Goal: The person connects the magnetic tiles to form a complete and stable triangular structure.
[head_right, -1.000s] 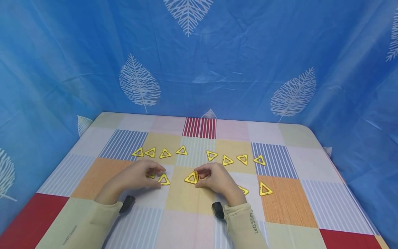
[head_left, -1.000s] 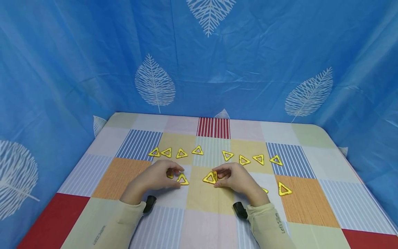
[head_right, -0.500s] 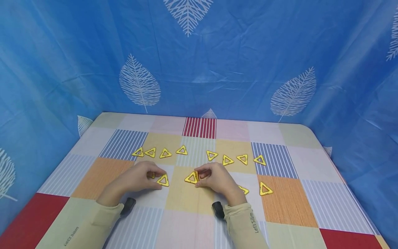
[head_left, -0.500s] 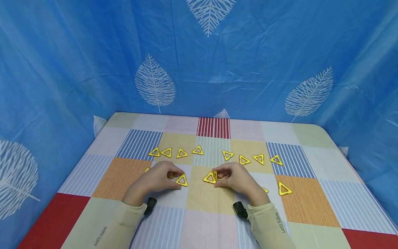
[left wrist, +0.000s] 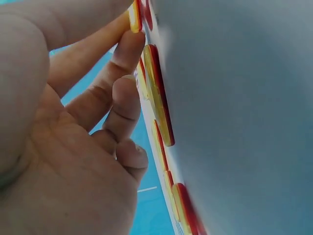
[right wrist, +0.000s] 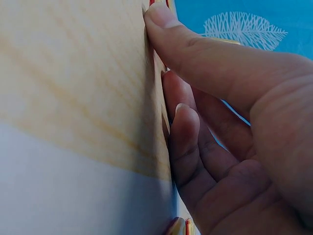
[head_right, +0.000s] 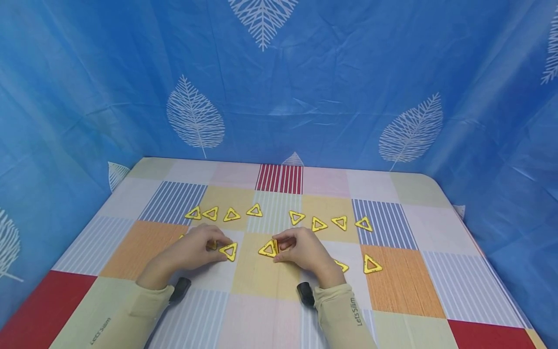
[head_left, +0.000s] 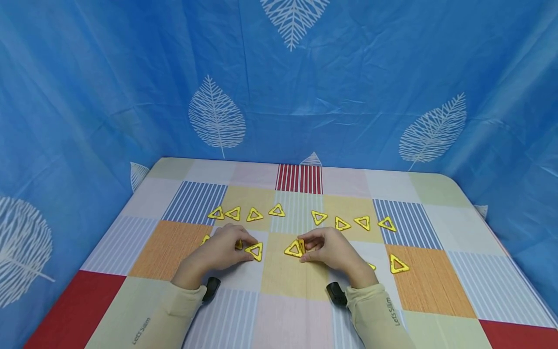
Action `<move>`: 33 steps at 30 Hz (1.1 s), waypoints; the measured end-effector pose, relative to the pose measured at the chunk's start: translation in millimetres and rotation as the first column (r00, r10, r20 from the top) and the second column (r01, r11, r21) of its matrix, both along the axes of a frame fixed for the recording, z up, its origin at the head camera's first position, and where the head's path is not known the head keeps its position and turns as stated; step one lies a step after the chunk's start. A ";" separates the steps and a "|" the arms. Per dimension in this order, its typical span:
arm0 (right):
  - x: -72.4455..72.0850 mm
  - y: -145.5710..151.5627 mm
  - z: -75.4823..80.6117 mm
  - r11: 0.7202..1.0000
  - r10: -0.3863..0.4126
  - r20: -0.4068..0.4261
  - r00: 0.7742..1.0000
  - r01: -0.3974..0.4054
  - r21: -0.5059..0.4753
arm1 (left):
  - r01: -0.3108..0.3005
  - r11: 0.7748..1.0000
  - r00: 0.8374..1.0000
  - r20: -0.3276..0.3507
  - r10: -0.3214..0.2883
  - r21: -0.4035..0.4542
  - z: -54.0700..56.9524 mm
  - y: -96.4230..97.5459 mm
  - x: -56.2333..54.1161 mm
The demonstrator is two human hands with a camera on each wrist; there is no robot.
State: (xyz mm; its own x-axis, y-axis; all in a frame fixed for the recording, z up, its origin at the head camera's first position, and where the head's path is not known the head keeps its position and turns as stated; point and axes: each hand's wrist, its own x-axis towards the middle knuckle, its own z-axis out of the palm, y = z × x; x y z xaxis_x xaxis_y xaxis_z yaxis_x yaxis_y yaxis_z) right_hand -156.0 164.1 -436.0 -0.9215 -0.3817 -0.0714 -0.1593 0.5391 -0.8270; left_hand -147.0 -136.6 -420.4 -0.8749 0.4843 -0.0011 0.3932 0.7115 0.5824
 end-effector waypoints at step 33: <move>0.2 0.8 -1.3 1.000 0.003 -0.045 0.999 -0.003 0.008 | -0.047 0.959 0.997 0.075 0.027 0.279 -0.4 51.2 -12.8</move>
